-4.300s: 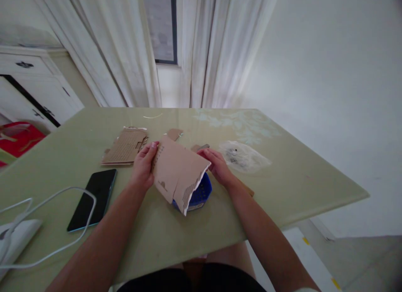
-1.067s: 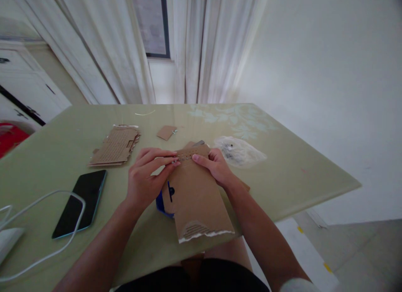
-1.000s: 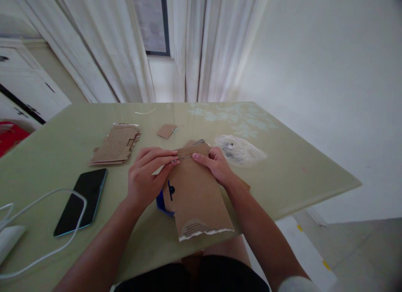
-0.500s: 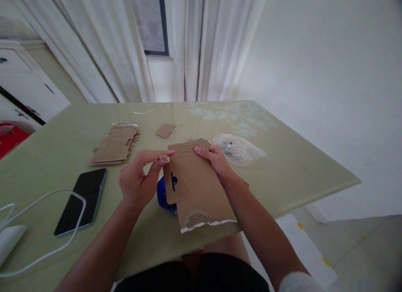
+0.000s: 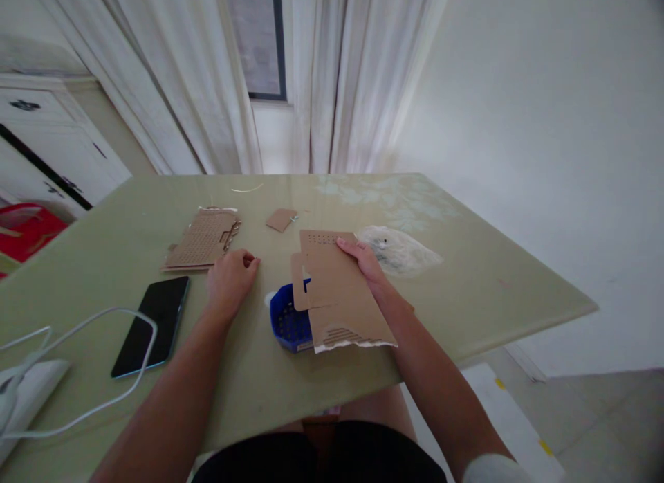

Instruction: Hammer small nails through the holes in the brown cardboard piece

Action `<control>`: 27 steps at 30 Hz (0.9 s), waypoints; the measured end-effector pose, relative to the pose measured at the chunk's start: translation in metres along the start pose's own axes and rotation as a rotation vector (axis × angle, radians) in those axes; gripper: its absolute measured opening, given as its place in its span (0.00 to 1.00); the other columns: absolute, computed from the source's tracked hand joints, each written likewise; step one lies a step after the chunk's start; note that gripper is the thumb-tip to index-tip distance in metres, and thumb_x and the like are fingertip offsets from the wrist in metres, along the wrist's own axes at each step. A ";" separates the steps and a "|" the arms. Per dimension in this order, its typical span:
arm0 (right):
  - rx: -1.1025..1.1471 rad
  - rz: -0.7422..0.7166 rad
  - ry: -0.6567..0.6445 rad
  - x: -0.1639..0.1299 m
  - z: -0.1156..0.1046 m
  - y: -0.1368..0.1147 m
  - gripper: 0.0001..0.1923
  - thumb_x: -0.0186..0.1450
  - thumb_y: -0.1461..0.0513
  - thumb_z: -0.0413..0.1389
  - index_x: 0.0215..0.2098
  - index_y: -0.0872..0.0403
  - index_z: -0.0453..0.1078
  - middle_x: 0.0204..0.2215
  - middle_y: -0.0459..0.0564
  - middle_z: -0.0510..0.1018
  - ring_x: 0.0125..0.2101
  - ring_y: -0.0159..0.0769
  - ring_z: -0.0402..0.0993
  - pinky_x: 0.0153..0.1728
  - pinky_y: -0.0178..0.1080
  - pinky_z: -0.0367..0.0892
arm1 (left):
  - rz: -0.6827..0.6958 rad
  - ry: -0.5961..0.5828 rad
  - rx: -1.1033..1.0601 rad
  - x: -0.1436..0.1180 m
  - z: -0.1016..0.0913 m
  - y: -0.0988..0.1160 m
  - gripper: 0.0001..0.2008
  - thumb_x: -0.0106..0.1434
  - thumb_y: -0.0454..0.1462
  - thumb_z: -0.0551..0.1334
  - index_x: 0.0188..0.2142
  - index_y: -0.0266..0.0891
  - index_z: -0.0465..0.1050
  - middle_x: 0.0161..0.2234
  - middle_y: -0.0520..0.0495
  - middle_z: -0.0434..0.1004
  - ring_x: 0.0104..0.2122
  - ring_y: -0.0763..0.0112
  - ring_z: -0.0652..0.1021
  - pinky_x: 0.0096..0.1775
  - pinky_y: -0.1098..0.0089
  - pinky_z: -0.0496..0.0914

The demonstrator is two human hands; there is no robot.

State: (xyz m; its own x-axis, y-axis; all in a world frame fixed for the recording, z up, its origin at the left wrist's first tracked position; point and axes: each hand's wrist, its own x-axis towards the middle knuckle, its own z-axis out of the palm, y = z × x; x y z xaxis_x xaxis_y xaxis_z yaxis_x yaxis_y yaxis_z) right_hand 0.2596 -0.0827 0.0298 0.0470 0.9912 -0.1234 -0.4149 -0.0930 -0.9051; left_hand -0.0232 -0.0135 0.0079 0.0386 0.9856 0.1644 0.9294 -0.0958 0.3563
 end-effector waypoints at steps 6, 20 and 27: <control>-0.010 -0.004 0.013 0.000 -0.001 -0.001 0.24 0.53 0.47 0.77 0.35 0.54 0.80 0.24 0.53 0.84 0.29 0.49 0.85 0.31 0.44 0.79 | 0.024 0.002 -0.005 0.002 0.003 -0.003 0.13 0.70 0.42 0.61 0.39 0.40 0.84 0.42 0.33 0.87 0.43 0.43 0.84 0.43 0.54 0.74; 0.024 -0.033 -0.101 -0.020 0.010 -0.007 0.24 0.51 0.48 0.79 0.35 0.56 0.82 0.28 0.54 0.86 0.26 0.42 0.83 0.30 0.40 0.78 | 0.460 0.217 -0.546 -0.022 -0.011 0.039 0.15 0.74 0.45 0.61 0.47 0.42 0.84 0.44 0.43 0.87 0.41 0.62 0.82 0.41 0.65 0.74; 0.043 -0.030 -0.266 -0.034 0.014 -0.004 0.23 0.56 0.49 0.78 0.39 0.56 0.83 0.31 0.52 0.87 0.27 0.39 0.84 0.30 0.36 0.78 | 0.875 0.210 -0.825 -0.044 -0.019 0.052 0.04 0.70 0.35 0.68 0.39 0.43 0.84 0.39 0.44 0.86 0.39 0.62 0.81 0.41 0.65 0.75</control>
State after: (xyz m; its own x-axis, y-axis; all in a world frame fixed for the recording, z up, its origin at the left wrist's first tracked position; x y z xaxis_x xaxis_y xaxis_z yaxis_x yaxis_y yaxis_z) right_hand 0.2466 -0.1145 0.0431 -0.1782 0.9838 0.0197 -0.4552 -0.0647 -0.8880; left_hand 0.0169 -0.0649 0.0364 0.4031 0.5102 0.7597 0.1047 -0.8504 0.5156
